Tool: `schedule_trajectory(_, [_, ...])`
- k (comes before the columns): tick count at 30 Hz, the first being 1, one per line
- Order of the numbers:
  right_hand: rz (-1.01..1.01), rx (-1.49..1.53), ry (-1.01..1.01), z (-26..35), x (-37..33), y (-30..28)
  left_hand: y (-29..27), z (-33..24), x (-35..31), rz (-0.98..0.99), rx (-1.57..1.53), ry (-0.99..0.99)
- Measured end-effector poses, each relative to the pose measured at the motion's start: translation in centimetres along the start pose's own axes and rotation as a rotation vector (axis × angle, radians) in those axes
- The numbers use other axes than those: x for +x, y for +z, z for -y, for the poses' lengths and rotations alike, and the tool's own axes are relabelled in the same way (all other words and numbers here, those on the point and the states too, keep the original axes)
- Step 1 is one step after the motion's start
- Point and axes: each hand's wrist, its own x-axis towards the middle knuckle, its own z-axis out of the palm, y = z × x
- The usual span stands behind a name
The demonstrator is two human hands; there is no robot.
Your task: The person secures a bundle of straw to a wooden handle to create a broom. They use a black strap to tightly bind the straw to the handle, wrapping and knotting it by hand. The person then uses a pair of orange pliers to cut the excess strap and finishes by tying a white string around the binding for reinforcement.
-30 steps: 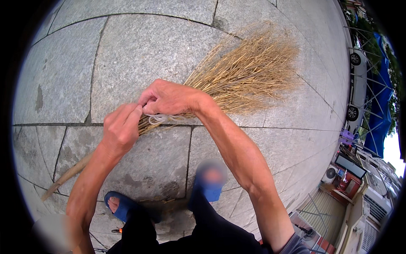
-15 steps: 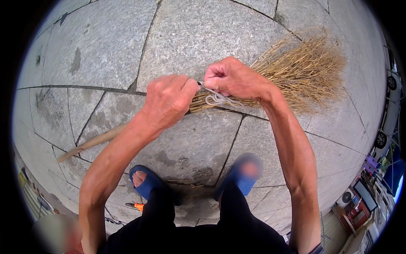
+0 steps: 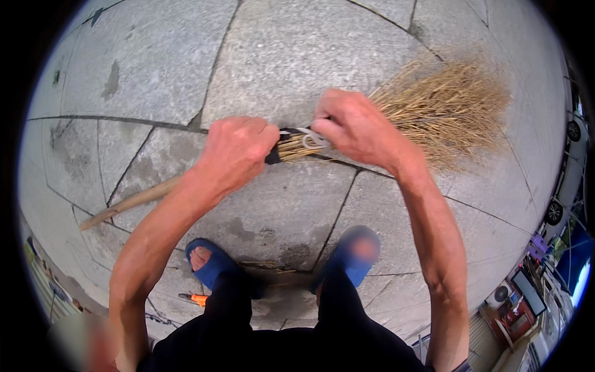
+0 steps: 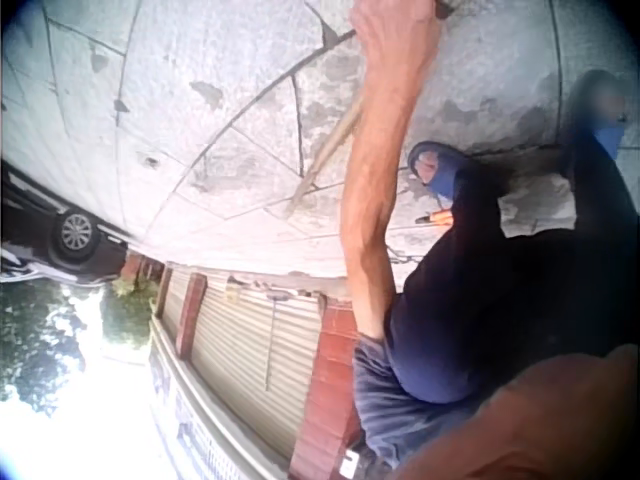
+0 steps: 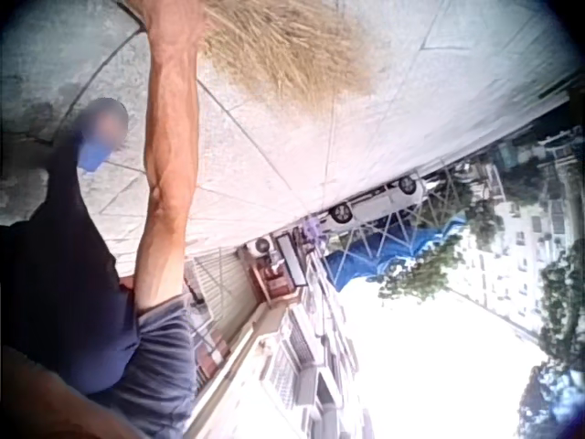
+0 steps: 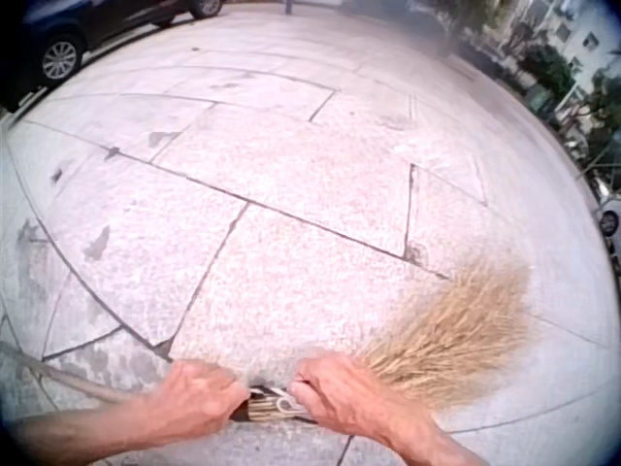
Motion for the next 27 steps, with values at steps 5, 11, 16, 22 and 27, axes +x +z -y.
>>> schedule_trajectory(5, [-0.193, -0.259, -0.204, 2.2, -0.4, 2.1, 0.0, -0.3, 0.3, -0.013, 0.011, -0.009])
schedule_trajectory(11, [-0.071, -0.413, -0.201, 4.3, -1.1, 0.2, 0.1, -0.1, -0.2, -0.034, 0.028, 0.003])
schedule_trajectory(16, [0.159, -0.539, -0.161, 4.3, -2.4, -1.4, 0.5, -0.4, 0.4, 0.006, -0.022, -0.015])
schedule_trajectory(22, [0.138, -0.526, -0.069, 4.3, -3.2, 1.6, -0.6, 0.2, -1.0, 0.050, -0.072, -0.159])
schedule_trajectory(27, [-0.057, -0.508, -0.057, 1.3, -5.5, 3.1, -2.0, 0.4, 0.7, 0.097, -0.373, -0.343])
